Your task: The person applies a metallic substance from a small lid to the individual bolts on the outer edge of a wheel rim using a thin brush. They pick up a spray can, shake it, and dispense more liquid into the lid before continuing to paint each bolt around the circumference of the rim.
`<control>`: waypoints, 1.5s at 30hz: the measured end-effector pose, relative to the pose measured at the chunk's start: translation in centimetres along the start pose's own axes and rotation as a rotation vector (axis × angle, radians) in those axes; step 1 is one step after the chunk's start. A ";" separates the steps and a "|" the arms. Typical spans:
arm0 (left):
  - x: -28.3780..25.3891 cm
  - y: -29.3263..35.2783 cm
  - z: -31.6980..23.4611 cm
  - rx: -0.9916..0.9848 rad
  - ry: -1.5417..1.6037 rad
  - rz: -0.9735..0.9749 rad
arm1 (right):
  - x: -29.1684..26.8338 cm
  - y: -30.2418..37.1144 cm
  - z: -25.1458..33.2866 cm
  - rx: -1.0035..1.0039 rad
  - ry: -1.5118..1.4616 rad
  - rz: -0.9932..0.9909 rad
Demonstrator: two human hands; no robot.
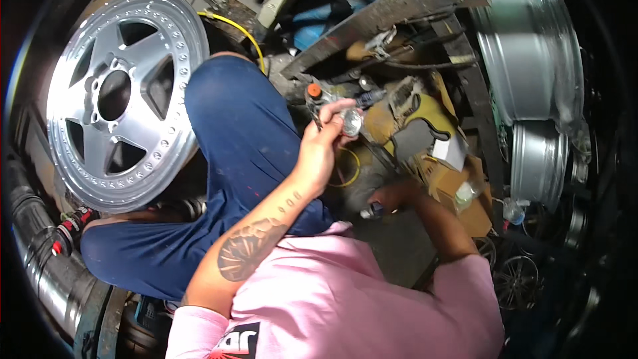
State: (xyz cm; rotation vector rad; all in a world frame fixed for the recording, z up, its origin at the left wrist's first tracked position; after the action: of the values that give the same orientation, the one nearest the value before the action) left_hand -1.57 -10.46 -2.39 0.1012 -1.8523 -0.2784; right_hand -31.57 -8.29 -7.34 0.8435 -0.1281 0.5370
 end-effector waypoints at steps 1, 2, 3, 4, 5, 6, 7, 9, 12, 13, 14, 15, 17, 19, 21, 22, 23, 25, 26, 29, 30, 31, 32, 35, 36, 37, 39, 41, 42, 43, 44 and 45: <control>0.2 -0.1 -0.2 0.002 -0.024 0.017 | -0.5 -0.3 1.9 -0.076 -0.053 -0.004; 0.1 0.0 0.5 0.005 -0.037 0.010 | -1.1 -0.1 3.5 -0.146 -0.099 -0.017; 0.1 0.0 0.6 0.020 -0.065 0.014 | -1.6 -0.1 4.0 -0.176 -0.119 -0.015; 0.8 0.9 0.8 -0.028 0.067 0.001 | -2.0 0.5 3.3 -0.145 -0.103 -0.030; 1.2 0.3 -0.2 -0.030 0.042 0.018 | -2.1 -0.1 2.1 -0.088 -0.060 -0.028; 0.4 0.4 -0.7 -0.039 0.030 -0.001 | -1.7 -0.7 -0.6 -0.013 -0.032 -0.025; -0.1 0.4 -0.8 -0.023 0.026 -0.024 | -1.3 -1.3 -2.2 0.021 -0.033 -0.010; -0.6 0.5 0.6 -0.017 0.001 -0.009 | -2.4 -2.7 2.2 -0.209 -0.234 0.078; 0.0 0.5 1.4 -0.041 -0.102 0.011 | -3.8 -3.6 6.7 -0.402 -0.566 0.306; 0.4 0.9 1.3 -0.056 -0.077 0.022 | -7.2 -3.6 4.7 -0.193 -0.572 0.280; 1.4 0.3 1.3 -0.055 -0.033 0.039 | -11.1 -2.7 2.8 -0.001 -0.594 0.231; -0.2 0.3 0.0 -0.011 -0.055 -0.017 | -9.6 -4.5 1.8 -0.001 -0.468 0.159; -1.5 0.7 -1.1 0.009 -0.105 -0.048 | -6.0 -5.5 2.2 -0.072 -0.187 -0.021; 0.5 0.6 0.2 0.018 -0.015 0.033 | -6.7 -5.6 3.8 -0.143 -0.074 -0.120; 0.2 0.0 0.2 0.018 0.001 0.021 | -6.0 -6.4 1.3 -0.132 -0.122 -0.157; 0.0 0.2 0.5 0.009 -0.012 -0.009 | -5.6 -5.9 0.3 -0.124 -0.105 -0.214; -0.8 0.1 -0.1 0.024 -0.046 -0.046 | -3.2 -6.3 2.0 -0.131 0.004 -0.309; -0.7 0.1 0.6 0.000 -0.066 -0.022 | -1.8 -5.5 7.6 -0.370 -0.055 -0.449; -0.7 0.1 1.0 0.020 -0.056 -0.029 | -1.0 -5.0 10.5 -0.489 -0.070 -0.516; -0.7 -0.6 0.8 0.055 -0.011 -0.034 | 3.7 -4.9 3.5 -0.232 -0.108 -0.250; -0.8 -0.6 0.5 0.059 -0.041 -0.043 | 3.3 -4.5 4.9 -0.224 0.010 -0.358; -0.4 -0.8 0.7 0.078 -0.016 -0.023 | 0.6 -3.7 9.0 -0.498 0.115 -0.672; 0.0 -0.8 0.9 0.098 0.010 -0.003 | 0.4 -3.5 9.2 -0.526 0.155 -0.637; -0.6 0.1 -0.4 0.102 0.047 -0.040 | 6.7 -1.7 8.6 -0.532 0.146 -0.591; 0.1 0.2 -1.1 0.073 -0.056 -0.061 | 7.1 -1.5 9.0 -0.518 0.088 -0.603; 0.6 0.3 -1.6 0.044 -0.160 -0.084 | 7.0 -1.5 9.1 -0.502 0.028 -0.613; 0.8 0.5 -0.9 0.035 -0.207 -0.081 | 7.5 -1.9 7.4 -0.329 -0.051 -0.473; 0.6 0.5 -0.9 0.040 -0.221 -0.084 | 8.5 -2.0 5.5 -0.163 -0.138 -0.342; 0.6 0.4 -0.9 0.063 -0.223 -0.085 | 9.4 -2.0 8.0 -0.347 0.052 -0.333; 0.2 0.6 -1.2 0.083 -0.234 -0.088 | 10.4 -2.2 10.7 -0.532 0.232 -0.321; 0.0 0.2 -1.9 0.112 -0.238 -0.064 | 6.8 -3.0 13.2 -0.608 -0.151 -0.411; 0.7 0.0 -1.0 0.107 -0.203 -0.022 | 2.8 -2.3 13.4 -0.681 -0.053 -0.610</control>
State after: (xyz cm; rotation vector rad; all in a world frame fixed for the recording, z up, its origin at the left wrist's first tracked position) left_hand -0.79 -10.75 -1.49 0.1723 -2.0688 -0.2102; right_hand -26.66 -18.26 0.90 0.1988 -0.0867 -0.1159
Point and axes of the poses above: each hand's wrist, its own y-axis away from the middle knuckle, its own x-axis out of the palm, z = x × y, the point moved 5 cm from there along -y, towards the middle knuckle, and after that the axes turned 10 degrees about y, right-handed, at the moved point
